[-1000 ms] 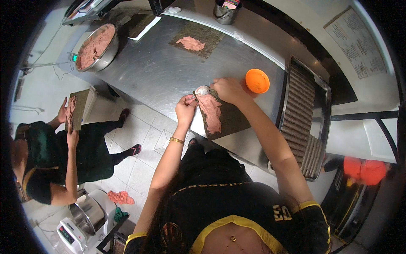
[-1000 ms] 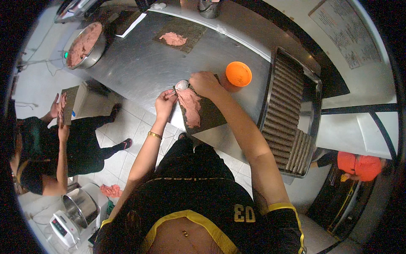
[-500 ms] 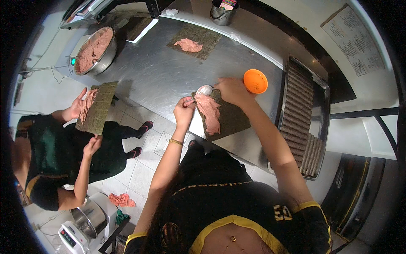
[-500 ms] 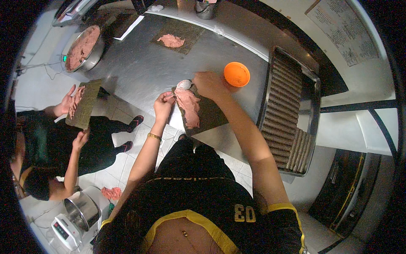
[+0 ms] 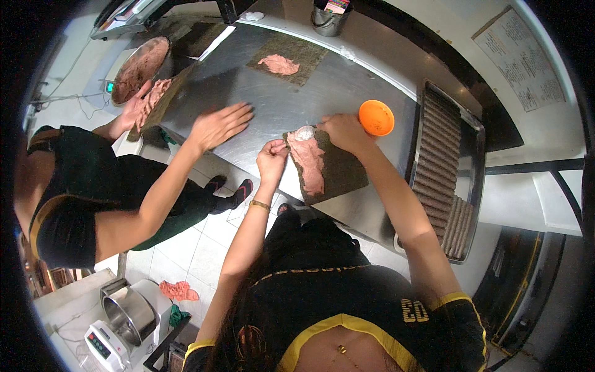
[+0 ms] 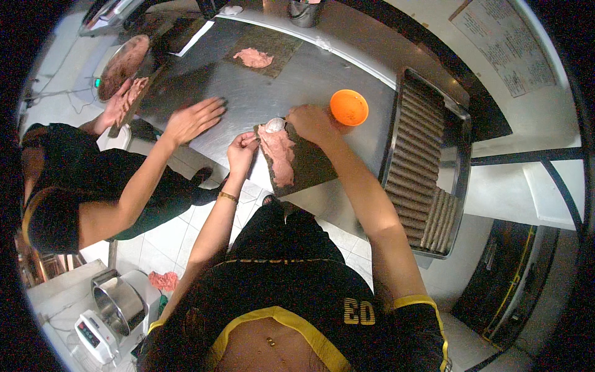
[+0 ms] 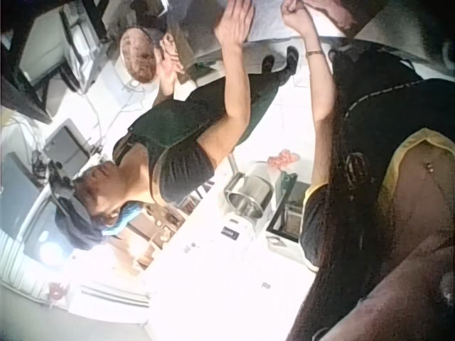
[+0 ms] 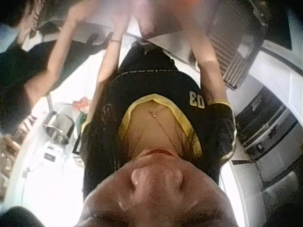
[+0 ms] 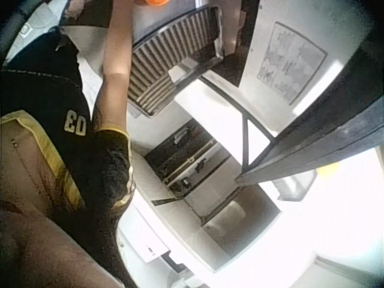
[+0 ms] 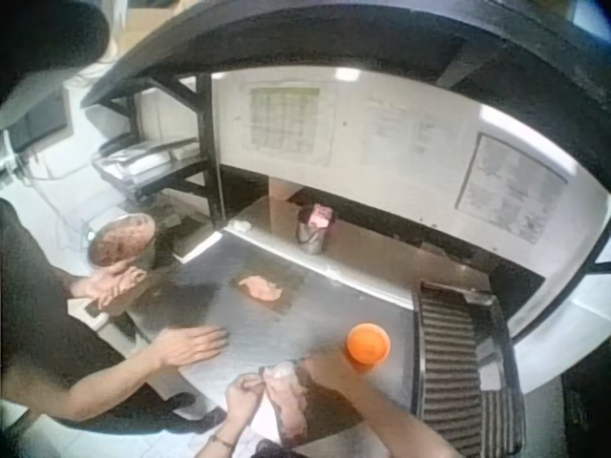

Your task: The person spreads a pink paste onto sheets of nori using a spoon, then rolls the nori into cylindrical shapes and places them on a metal tray. The process is repeated multiple times.

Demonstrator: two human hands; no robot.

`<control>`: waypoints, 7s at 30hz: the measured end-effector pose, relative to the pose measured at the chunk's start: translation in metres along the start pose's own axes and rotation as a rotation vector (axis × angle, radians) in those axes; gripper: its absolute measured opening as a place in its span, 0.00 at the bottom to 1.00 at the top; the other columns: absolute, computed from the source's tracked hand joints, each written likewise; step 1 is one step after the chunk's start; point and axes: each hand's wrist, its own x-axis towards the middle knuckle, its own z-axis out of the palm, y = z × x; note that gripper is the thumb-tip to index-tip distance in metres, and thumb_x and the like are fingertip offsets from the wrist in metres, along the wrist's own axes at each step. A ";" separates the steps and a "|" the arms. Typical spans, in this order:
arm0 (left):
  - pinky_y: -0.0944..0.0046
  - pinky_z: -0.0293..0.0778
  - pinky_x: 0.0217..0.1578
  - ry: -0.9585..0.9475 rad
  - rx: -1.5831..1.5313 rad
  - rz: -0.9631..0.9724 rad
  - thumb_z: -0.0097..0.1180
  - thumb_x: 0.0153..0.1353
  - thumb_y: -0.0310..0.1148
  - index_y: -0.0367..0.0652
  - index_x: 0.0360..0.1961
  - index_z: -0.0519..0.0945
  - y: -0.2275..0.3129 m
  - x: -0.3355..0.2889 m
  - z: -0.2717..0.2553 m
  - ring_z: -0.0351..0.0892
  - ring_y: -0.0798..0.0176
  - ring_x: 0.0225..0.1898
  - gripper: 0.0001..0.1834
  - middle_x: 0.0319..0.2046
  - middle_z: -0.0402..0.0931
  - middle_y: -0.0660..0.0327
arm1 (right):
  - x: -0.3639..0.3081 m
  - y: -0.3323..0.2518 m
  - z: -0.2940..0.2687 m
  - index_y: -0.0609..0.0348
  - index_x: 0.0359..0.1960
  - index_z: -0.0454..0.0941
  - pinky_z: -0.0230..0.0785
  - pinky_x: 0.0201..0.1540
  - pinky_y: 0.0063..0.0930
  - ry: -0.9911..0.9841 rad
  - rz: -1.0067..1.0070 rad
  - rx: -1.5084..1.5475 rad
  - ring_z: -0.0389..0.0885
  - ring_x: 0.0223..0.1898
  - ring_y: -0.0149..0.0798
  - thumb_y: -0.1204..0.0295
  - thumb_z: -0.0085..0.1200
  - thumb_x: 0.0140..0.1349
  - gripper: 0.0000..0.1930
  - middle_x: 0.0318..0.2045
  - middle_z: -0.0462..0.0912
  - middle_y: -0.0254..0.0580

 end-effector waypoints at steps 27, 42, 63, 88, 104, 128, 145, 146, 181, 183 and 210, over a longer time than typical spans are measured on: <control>0.73 0.79 0.35 -0.373 -0.057 -0.336 0.49 0.62 0.20 0.33 0.45 0.74 0.017 -0.055 -0.018 0.81 0.67 0.34 0.10 0.36 0.78 0.58 | -0.087 -0.073 -0.022 0.56 0.38 0.80 0.75 0.39 0.43 -0.219 0.109 0.072 0.82 0.37 0.50 0.70 0.43 0.59 0.12 0.35 0.80 0.49; 0.73 0.79 0.33 -0.353 -0.017 -0.314 0.51 0.63 0.24 0.32 0.45 0.75 0.018 -0.058 -0.015 0.81 0.68 0.34 0.10 0.34 0.80 0.58 | -0.110 -0.081 -0.039 0.54 0.39 0.80 0.74 0.39 0.44 -0.285 0.087 0.137 0.81 0.38 0.50 0.72 0.47 0.55 0.12 0.36 0.79 0.46; 0.72 0.80 0.31 -0.391 0.259 -0.212 0.54 0.59 0.21 0.29 0.39 0.78 0.018 -0.069 -0.014 0.82 0.69 0.30 0.08 0.29 0.81 0.56 | -0.129 -0.109 -0.014 0.63 0.27 0.80 0.77 0.27 0.38 -0.125 0.053 -0.049 0.83 0.26 0.46 0.72 0.51 0.52 0.08 0.26 0.79 0.48; 0.73 0.79 0.31 -0.428 0.210 -0.216 0.52 0.62 0.23 0.30 0.41 0.78 0.016 -0.072 -0.017 0.82 0.68 0.32 0.08 0.30 0.81 0.58 | -0.145 -0.075 -0.034 0.49 0.48 0.78 0.67 0.47 0.29 -0.140 -0.150 -0.169 0.74 0.42 0.34 0.71 0.46 0.56 0.17 0.35 0.76 0.31; 0.73 0.78 0.30 -0.493 0.199 -0.241 0.56 0.58 0.21 0.31 0.39 0.78 0.020 -0.080 -0.020 0.83 0.66 0.33 0.08 0.32 0.80 0.58 | -0.129 -0.101 -0.022 0.57 0.45 0.77 0.73 0.41 0.34 -0.319 -0.027 -0.146 0.78 0.41 0.40 0.71 0.47 0.57 0.14 0.36 0.77 0.39; 0.74 0.77 0.29 -0.426 0.305 -0.092 0.57 0.57 0.20 0.34 0.34 0.79 0.010 -0.084 -0.017 0.82 0.72 0.29 0.04 0.26 0.80 0.63 | -0.136 -0.066 -0.035 0.48 0.46 0.81 0.72 0.43 0.43 -0.321 0.185 0.124 0.79 0.42 0.45 0.74 0.47 0.55 0.17 0.34 0.79 0.42; 0.69 0.77 0.32 -0.404 0.338 -0.110 0.60 0.52 0.22 0.35 0.33 0.82 0.005 -0.079 -0.020 0.82 0.69 0.29 0.06 0.27 0.82 0.58 | -0.104 -0.021 -0.024 0.45 0.45 0.82 0.71 0.40 0.42 -0.146 0.273 0.251 0.79 0.38 0.48 0.74 0.47 0.55 0.17 0.32 0.79 0.44; 0.70 0.76 0.30 -0.410 0.344 -0.099 0.59 0.53 0.22 0.35 0.33 0.81 0.005 -0.079 -0.020 0.82 0.70 0.28 0.06 0.27 0.82 0.60 | -0.100 -0.023 -0.021 0.44 0.45 0.82 0.72 0.41 0.43 -0.148 0.282 0.236 0.79 0.39 0.49 0.73 0.47 0.56 0.17 0.33 0.79 0.46; 0.54 0.70 0.50 -0.896 0.849 0.298 0.43 0.65 0.33 0.40 0.57 0.67 0.111 0.055 0.085 0.76 0.47 0.50 0.20 0.44 0.79 0.49 | -0.064 0.028 0.046 0.44 0.43 0.83 0.71 0.38 0.37 -0.057 0.337 0.514 0.80 0.31 0.45 0.75 0.49 0.54 0.16 0.29 0.82 0.46; 0.52 0.69 0.51 -0.889 0.977 0.355 0.44 0.64 0.34 0.38 0.57 0.67 0.106 0.055 0.093 0.74 0.43 0.51 0.21 0.46 0.77 0.46 | -0.069 0.026 0.046 0.42 0.42 0.84 0.71 0.40 0.41 -0.034 0.341 0.531 0.80 0.34 0.50 0.72 0.50 0.54 0.15 0.32 0.82 0.49; 0.50 0.70 0.48 -0.906 0.934 0.527 0.46 0.64 0.35 0.40 0.55 0.71 0.102 0.052 0.082 0.74 0.38 0.47 0.20 0.44 0.77 0.43 | -0.193 -0.112 0.001 0.56 0.48 0.78 0.72 0.42 0.44 0.014 0.647 0.567 0.79 0.37 0.54 0.76 0.46 0.56 0.17 0.36 0.80 0.53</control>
